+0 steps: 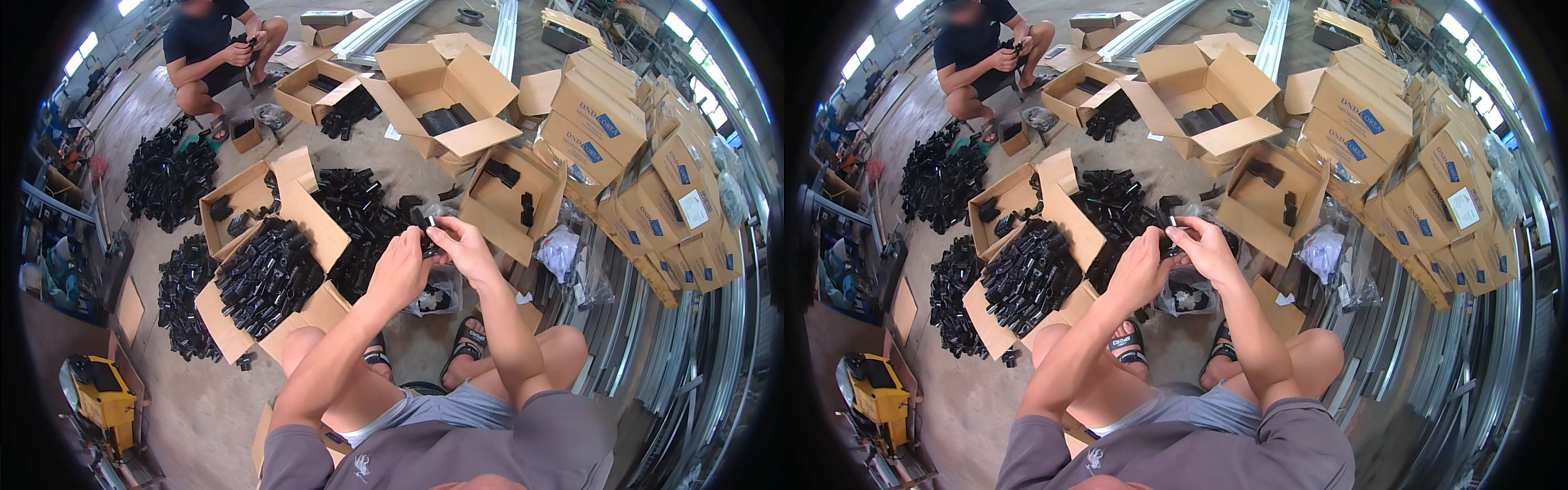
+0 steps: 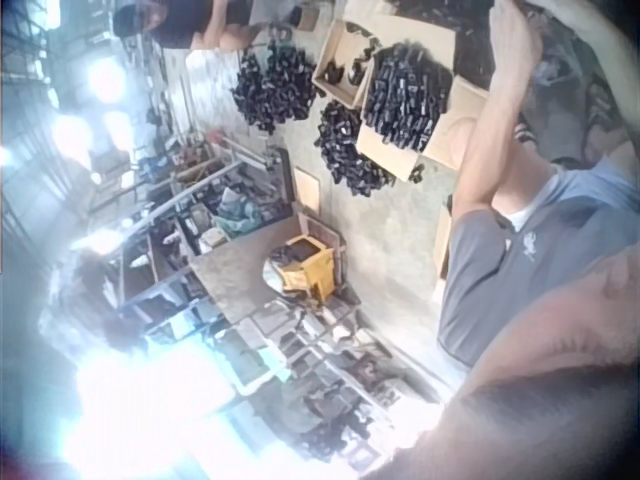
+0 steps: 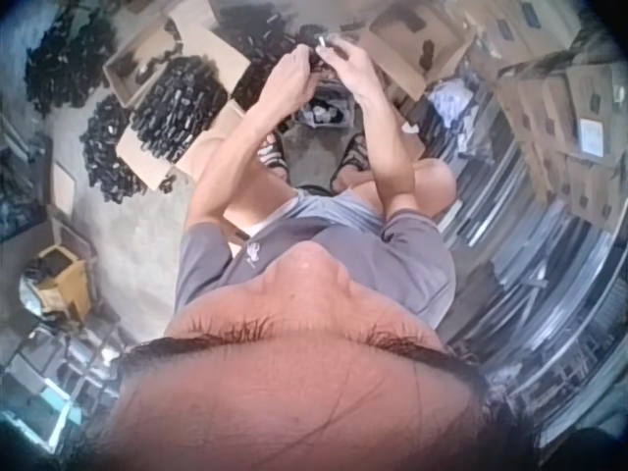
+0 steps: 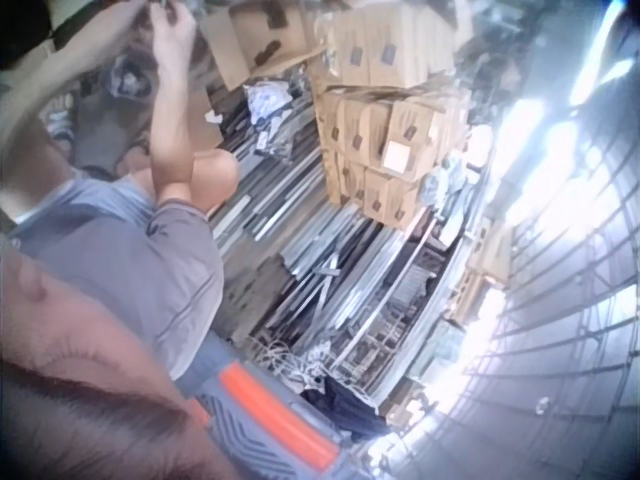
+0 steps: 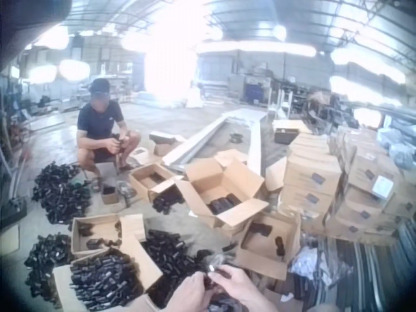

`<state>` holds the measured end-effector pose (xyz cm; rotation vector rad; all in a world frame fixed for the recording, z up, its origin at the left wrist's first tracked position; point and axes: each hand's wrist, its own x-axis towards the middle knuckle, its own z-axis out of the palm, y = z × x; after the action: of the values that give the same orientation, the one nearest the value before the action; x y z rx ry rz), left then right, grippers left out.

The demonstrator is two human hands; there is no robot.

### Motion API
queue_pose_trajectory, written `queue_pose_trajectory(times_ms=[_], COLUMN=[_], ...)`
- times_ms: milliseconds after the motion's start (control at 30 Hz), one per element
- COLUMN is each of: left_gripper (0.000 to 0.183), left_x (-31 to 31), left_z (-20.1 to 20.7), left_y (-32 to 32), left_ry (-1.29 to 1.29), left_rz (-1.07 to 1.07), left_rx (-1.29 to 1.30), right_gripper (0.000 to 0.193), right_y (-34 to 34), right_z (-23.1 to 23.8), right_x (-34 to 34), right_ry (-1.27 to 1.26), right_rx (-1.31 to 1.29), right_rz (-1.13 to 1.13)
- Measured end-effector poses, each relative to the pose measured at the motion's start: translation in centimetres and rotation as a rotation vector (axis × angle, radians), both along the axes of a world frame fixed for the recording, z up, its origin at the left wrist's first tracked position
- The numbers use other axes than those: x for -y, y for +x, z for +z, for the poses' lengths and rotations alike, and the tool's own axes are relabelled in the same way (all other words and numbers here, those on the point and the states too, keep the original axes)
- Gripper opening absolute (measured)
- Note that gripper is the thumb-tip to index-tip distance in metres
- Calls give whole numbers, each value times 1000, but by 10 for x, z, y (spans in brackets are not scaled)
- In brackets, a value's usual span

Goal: The person assembles black plastic corner joints by inserting black plastic tubes into them, handling the pieces one at a time and placing the finished joints into a box.

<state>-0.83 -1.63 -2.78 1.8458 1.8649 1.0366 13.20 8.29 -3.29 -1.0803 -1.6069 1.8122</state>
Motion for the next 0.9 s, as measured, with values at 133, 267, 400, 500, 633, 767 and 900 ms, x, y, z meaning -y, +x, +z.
queue_pose_trajectory(times_ms=[133, 267, 400, 500, 633, 767, 900], left_gripper=[32, 38, 37, 36, 34, 30, 32], left_x=[1, -2, -6, -6, -2, -2, -1], left_z=[10, 13, 2, 0, 4, -9, 3], left_y=[-4, -9, -10, -5, -4, -11, -15], left_ry=[-265, -404, -295, -293, -360, -377, -451], left_rz=[-28, 4, 19, -108, -169, -198, -331], left_rx=[359, 1126, 1244, 1473, 1660, 1748, 1774], right_gripper=[29, 27, 24, 18, 10, 9, 7], right_y=[11, 9, 0, -10, -16, -12, -7], right_z=[0, 7, 9, -2, -16, -15, -8], right_x=[3, 7, 15, 17, 16, 15, 16], right_ry=[-14, 136, 191, 222, 344, 336, 361], right_rx=[-141, -344, -569, -684, -686, -750, -817], right_rz=[-69, -124, -131, -182, -217, -234, -147])
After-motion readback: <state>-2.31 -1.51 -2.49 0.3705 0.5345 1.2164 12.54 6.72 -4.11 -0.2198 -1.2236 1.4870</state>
